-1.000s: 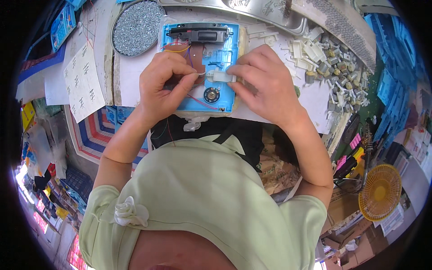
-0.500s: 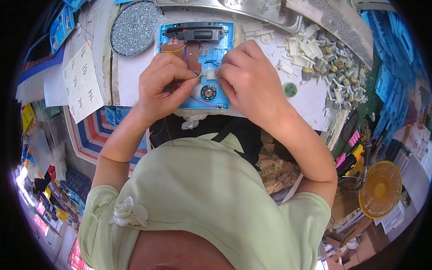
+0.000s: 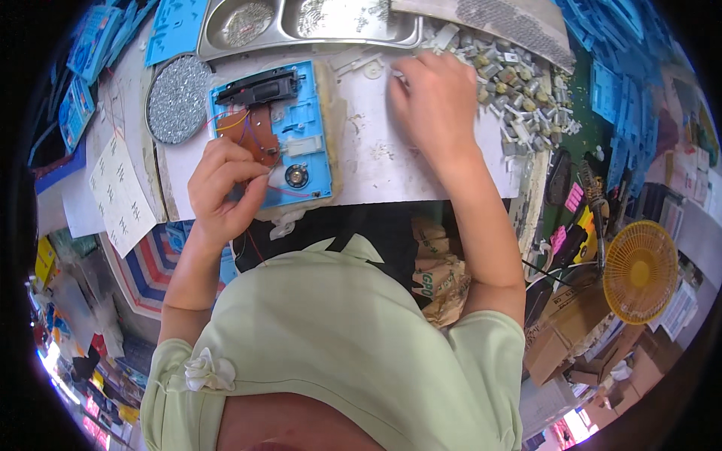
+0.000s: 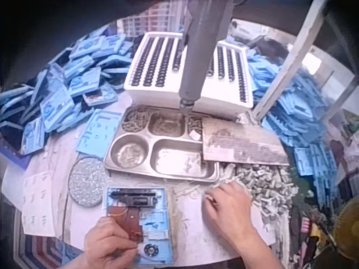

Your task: Soldering internal components and using an electric screwdriver to assemble a blue plastic device enclosure.

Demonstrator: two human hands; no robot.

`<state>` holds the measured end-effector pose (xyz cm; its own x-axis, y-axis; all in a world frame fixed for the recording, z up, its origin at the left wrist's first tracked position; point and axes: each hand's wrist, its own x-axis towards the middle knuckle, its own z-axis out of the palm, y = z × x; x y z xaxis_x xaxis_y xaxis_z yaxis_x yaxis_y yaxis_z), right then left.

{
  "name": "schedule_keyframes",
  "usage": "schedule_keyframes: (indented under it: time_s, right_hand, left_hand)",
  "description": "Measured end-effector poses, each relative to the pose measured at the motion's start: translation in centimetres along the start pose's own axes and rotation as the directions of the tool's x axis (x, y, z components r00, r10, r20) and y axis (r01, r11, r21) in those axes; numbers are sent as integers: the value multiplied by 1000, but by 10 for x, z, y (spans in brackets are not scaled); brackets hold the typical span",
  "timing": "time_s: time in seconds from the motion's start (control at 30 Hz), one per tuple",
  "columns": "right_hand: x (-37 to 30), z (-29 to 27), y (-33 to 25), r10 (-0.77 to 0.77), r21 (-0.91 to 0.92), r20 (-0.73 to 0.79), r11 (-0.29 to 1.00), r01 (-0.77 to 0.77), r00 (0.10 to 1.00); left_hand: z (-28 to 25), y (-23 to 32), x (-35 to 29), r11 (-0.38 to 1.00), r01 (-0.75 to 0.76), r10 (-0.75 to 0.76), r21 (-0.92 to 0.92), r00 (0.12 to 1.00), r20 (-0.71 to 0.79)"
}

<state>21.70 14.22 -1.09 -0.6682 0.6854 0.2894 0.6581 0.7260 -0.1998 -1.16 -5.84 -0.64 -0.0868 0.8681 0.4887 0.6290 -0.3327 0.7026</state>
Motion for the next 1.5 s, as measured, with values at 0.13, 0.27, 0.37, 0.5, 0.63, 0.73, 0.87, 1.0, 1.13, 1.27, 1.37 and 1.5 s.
schedule_keyframes:
  time_s: [0.13,0.27,0.37,0.5,0.63,0.73,0.87,1.0,1.13,1.27,1.37,1.5]
  right_hand:
    - [16,10,-5,-59,-31,64,998,61,996]
    - [11,0,-4,-115,49,72,993,112,991]
    - [2,-17,15,-93,187,45,979,83,995]
    - [0,-31,74,227,24,-152,974,-226,962]
    - [15,-16,90,257,-168,-140,946,-279,956]
    - [20,-13,89,272,-129,-128,949,-288,954]
    - [6,-43,67,319,246,-115,927,-285,941]
    - [-30,-77,9,190,728,208,626,-282,959]
    - [-53,-82,-17,150,914,345,173,-368,926]
    - [-71,-69,-21,297,928,339,-259,-267,893]
    - [-83,-64,-4,285,890,373,-380,-253,883]
    - [-95,-49,14,328,809,315,-584,-71,890]
  left_hand:
    - [-1,5,0,1000,-5,5,4,1000,-9]
    - [-4,9,-2,1000,16,-16,-8,1000,-6]
    - [-10,12,-2,1000,20,-20,-16,1000,18]
    - [-17,14,3,1000,19,-19,5,1000,1]
    - [-10,19,24,997,-78,79,-27,996,39]
    - [-9,30,46,984,-169,173,-47,980,97]
    - [-17,43,72,982,-186,186,-17,968,167]
    - [12,60,113,995,-62,79,-73,964,255]
    - [37,48,134,980,-73,165,-183,813,558]
    - [53,51,136,980,15,104,-200,815,571]
    - [69,44,146,954,7,179,-301,790,587]
    - [110,0,207,940,272,-71,-206,746,662]
